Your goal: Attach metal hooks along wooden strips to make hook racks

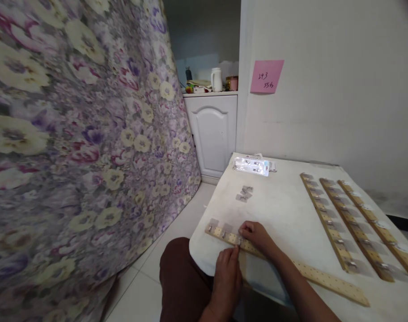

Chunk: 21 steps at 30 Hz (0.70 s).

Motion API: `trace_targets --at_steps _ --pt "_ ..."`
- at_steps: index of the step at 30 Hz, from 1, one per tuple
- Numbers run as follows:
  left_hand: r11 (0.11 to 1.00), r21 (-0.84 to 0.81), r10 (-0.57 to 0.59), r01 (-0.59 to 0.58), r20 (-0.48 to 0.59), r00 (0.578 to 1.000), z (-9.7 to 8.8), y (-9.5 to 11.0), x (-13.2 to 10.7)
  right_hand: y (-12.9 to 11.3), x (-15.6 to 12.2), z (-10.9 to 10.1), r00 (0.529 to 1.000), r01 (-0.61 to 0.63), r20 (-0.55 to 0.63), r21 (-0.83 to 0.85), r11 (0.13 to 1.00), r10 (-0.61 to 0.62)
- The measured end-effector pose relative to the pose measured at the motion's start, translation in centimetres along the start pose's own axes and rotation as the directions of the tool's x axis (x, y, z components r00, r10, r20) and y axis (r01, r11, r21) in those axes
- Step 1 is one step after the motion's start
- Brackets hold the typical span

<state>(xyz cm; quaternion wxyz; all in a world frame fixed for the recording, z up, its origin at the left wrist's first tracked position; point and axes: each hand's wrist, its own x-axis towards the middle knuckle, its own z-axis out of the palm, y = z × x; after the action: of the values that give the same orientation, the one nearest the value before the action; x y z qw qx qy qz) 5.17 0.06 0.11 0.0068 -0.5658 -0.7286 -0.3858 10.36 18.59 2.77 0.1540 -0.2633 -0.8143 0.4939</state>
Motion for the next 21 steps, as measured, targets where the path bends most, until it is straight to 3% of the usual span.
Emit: trace_targets --at_steps 21 --pt "0.997 0.075 0.006 -0.009 0.041 0.999 0.21 -0.11 -0.04 -0.22 -0.15 -0.16 1.0 0.001 -0.024 -0.024 1.0 -0.001"
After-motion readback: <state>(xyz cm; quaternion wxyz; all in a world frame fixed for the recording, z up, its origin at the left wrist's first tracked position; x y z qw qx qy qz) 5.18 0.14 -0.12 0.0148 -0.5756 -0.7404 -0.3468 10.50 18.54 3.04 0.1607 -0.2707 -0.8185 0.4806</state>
